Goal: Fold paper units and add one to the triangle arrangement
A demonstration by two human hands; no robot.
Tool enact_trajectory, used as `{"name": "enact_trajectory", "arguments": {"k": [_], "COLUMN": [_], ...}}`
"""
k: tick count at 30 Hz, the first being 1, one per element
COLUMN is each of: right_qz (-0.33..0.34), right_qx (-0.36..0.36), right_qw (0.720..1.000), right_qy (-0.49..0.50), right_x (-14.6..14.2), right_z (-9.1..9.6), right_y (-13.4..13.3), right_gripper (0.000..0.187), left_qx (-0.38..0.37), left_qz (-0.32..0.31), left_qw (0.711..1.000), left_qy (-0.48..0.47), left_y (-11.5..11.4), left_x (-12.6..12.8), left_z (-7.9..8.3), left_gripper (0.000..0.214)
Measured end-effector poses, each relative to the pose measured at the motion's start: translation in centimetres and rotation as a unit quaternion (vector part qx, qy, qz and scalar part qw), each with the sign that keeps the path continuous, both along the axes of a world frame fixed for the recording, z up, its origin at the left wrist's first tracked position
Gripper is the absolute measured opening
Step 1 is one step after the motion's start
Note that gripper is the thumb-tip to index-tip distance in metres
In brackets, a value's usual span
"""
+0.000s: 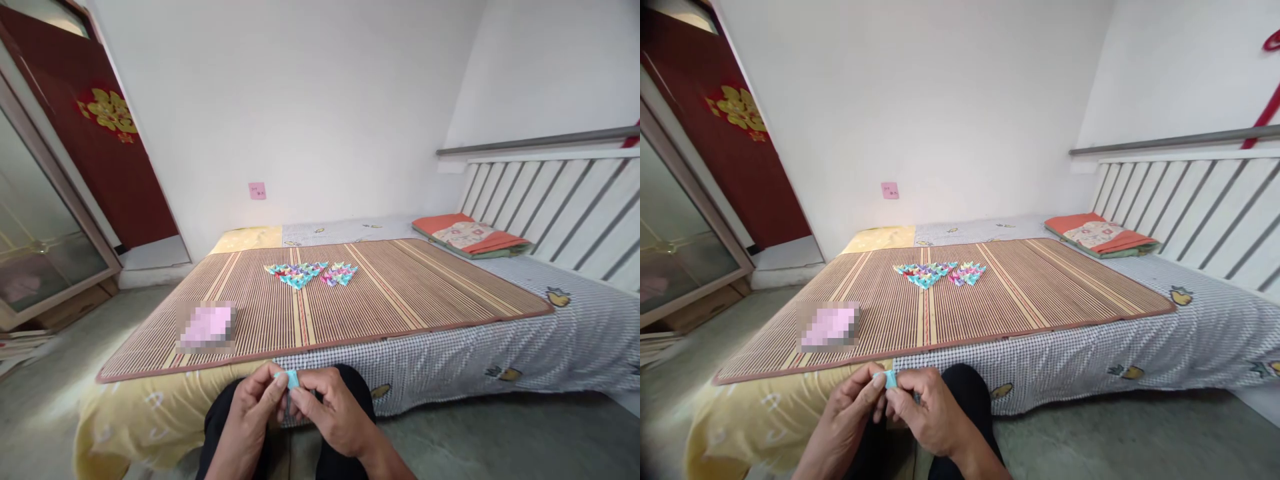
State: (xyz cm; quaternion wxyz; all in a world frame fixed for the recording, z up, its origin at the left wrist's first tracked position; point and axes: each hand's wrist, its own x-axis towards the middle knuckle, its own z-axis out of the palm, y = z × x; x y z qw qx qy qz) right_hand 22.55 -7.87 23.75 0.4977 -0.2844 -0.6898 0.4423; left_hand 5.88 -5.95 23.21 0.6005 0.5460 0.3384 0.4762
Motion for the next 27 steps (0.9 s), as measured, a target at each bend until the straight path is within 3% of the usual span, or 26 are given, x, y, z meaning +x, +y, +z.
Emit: {"name": "enact_trajectory", "arguments": {"k": [7,15,18,21,27], "right_qz": [-0.015,0.018,0.036,0.042,-0.002], "right_qx": [0.000,-0.072,-0.080,-0.049,0.012], "right_qw": [0.999,0.997,0.996,0.997,1.000], "right_qy": [-0.037,-0.006,-0.016,-0.033,-0.011], "right_x": [0.8,0.0,-0.2,-0.3,-1.4], "right_z": [0.0,-1.6,-1.3,-0.1,4.1], "right_y": [0.0,3.0,4.9,7.6,15.2], "right_gripper": [0.039,0.038,0.037,0.031,0.030], "left_qx": [0.003,0.004,0.003,0.018,0.083], "left_qz": [-0.024,-0.002,0.008,0.035,0.153], "left_qw": [0.999,0.998,0.998,0.997,0.983], "left_qy": [0.030,0.060,0.063,0.066,0.058], "left_y": [0.1,3.0,4.6,6.7,14.0], "left_x": [0.6,-1.1,-1.6,-1.5,-0.4], "left_z": [0.6,-2.6,-2.9,-1.2,4.8], "left_gripper": [0.043,0.049,0.049,0.051,0.049]}}
